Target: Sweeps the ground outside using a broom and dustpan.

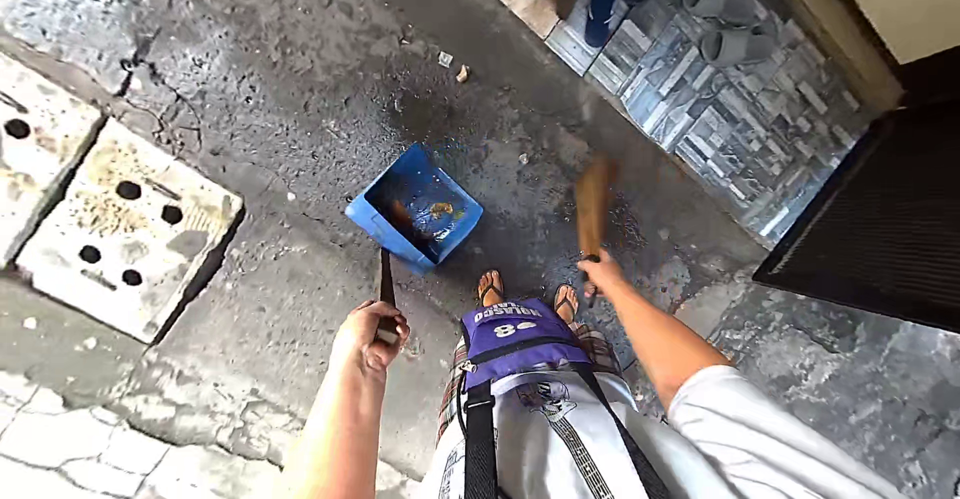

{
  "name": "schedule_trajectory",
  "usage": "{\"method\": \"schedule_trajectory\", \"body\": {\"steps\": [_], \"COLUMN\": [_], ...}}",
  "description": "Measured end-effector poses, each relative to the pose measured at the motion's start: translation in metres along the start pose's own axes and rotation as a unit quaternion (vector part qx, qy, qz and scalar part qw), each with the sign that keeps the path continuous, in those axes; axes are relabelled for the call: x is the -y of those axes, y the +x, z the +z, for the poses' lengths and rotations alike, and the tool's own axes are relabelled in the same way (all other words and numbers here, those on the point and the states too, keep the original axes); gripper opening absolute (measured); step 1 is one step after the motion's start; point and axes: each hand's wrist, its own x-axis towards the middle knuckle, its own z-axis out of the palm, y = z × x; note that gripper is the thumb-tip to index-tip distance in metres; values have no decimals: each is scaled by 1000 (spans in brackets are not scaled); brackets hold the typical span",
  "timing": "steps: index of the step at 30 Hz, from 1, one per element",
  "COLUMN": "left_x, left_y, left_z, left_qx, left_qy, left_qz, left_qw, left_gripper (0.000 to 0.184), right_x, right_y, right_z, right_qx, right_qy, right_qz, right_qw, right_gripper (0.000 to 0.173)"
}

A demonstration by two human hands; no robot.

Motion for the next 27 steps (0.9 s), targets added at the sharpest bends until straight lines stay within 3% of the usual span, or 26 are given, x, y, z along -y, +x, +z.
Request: {"method": "schedule_trajectory", "body": {"steps": [3, 6, 8, 12, 14, 17, 20, 22, 24, 27], "left_x": [-9, -21, -29, -34, -35, -44, -62, -80, -97, -116], "left_y": [10, 15, 19, 19, 15, 11, 8, 10, 13, 14], "left_z": [9, -1, -17, -44, -47, -35, -5, 19, 39, 65], "left_qx": [-39, -33, -23, -5, -4, -8, -45, -75, -98, -119], "left_qy": [-11, -21, -37, -82, -113, -152, -178, -183, -174, -162], "left_qz": [20, 17, 10, 0, -1, -3, -12, -20, -31, -48], "left_qw": [999, 999, 999, 997, 994, 988, 983, 980, 979, 979], "left_gripper": [23, 24, 27, 28, 25, 17, 12, 9, 7, 6], "right_x": [27, 35, 42, 61, 80, 119, 141, 163, 192, 242], "right_y": [-15, -43, -61, -59, -32, 13, 38, 39, 29, 7], "right_z": [40, 10, -29, -77, -72, -25, 28, 37, 17, -39], "right_qx": [124, 147, 141, 59, 5, -25, 90, 193, 248, 233], "right_qy": [-244, -337, -329, -214, -169, -116, -175, -263, -302, -329], "right_qz": [-82, -174, -201, -172, -135, -99, -113, -151, -198, -237], "right_qw": [958, 913, 912, 960, 976, 988, 974, 933, 899, 884], "right_gripper": [79, 80, 80, 75, 79, 86, 83, 85, 89, 90]}}
